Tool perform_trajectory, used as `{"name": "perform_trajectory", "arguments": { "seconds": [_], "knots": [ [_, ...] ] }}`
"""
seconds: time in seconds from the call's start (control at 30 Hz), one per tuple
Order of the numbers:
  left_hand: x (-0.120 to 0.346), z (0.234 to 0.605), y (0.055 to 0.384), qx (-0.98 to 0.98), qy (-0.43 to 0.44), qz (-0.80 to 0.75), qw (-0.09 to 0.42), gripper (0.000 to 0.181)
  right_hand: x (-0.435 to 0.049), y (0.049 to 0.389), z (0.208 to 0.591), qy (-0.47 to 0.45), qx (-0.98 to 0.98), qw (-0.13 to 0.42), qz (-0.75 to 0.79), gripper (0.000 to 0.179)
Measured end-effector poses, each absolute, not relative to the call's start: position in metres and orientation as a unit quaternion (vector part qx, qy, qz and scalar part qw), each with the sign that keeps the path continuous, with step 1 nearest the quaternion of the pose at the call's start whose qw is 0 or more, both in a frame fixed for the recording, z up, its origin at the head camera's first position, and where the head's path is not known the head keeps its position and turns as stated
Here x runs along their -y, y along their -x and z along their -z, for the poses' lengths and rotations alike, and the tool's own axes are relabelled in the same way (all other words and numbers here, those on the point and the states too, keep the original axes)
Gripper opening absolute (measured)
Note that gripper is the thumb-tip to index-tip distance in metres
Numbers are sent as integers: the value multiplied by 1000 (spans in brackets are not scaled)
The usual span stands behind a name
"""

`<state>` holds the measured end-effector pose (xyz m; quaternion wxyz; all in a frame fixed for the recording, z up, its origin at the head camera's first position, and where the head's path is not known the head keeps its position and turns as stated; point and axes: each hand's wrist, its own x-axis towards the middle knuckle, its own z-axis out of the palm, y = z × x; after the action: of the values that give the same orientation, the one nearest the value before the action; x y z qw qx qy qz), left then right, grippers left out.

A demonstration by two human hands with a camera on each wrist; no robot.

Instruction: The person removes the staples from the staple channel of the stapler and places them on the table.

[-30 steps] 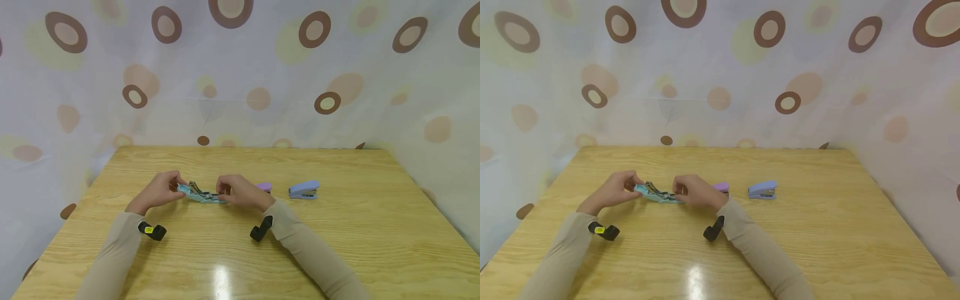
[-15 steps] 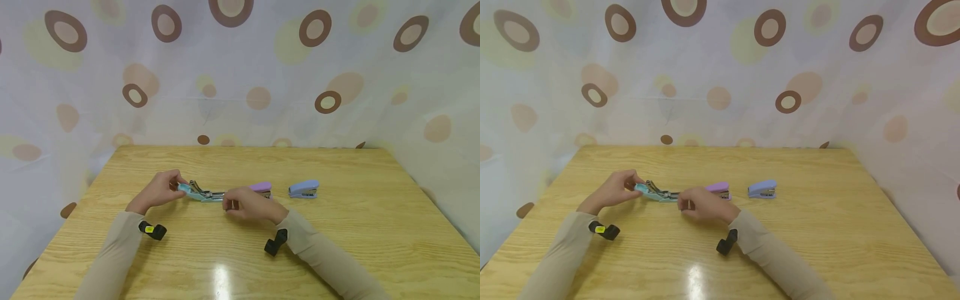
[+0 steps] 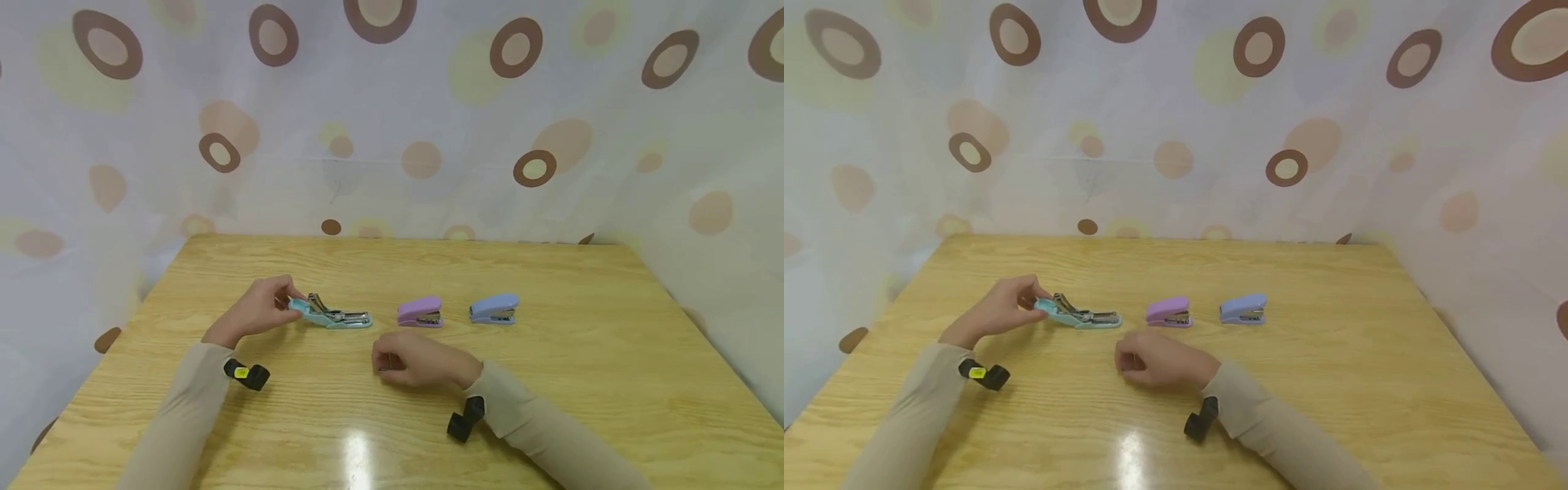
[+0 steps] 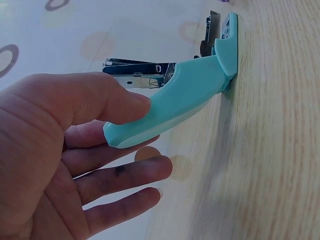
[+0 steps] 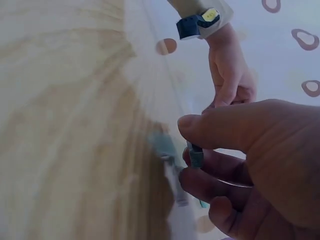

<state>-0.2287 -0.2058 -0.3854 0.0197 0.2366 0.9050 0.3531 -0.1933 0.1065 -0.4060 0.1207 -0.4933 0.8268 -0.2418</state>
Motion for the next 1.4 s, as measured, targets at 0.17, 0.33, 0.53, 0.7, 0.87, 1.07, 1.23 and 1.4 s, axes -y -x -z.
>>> {"name": "perform_trajectory", "arguments": {
  "seconds": [0.17, 0.33, 0.53, 0.7, 0.87, 1.07, 1.23, 1.4],
  "knots": [
    [206, 385, 229, -906, -237, -350, 22, 15, -107, 185, 407, 503, -820, 137, 238, 5],
    [207, 385, 229, -905, -239, -352, 19, 14, -105, 180, 406, 496, -830, 135, 216, 8],
    [207, 387, 229, -905, -247, -347, 15, 15, -104, 176, 407, 488, -844, 114, 193, 11],
    [207, 386, 229, -905, -246, -348, 17, 14, -105, 176, 408, 484, -846, 108, 196, 9],
    [207, 386, 230, -904, -244, -351, 20, 13, -106, 177, 404, 468, -850, 124, 208, 7],
    [206, 387, 230, -900, -254, -355, 16, 18, -111, 180, 398, 448, -858, 106, 226, 7],
    [204, 386, 229, -897, -257, -359, 20, 33, -119, 189, 391, 449, -857, 66, 243, 18],
    [203, 389, 229, -900, -259, -352, 10, 37, -132, 200, 382, 444, -856, 32, 263, 19]
  ]
}}
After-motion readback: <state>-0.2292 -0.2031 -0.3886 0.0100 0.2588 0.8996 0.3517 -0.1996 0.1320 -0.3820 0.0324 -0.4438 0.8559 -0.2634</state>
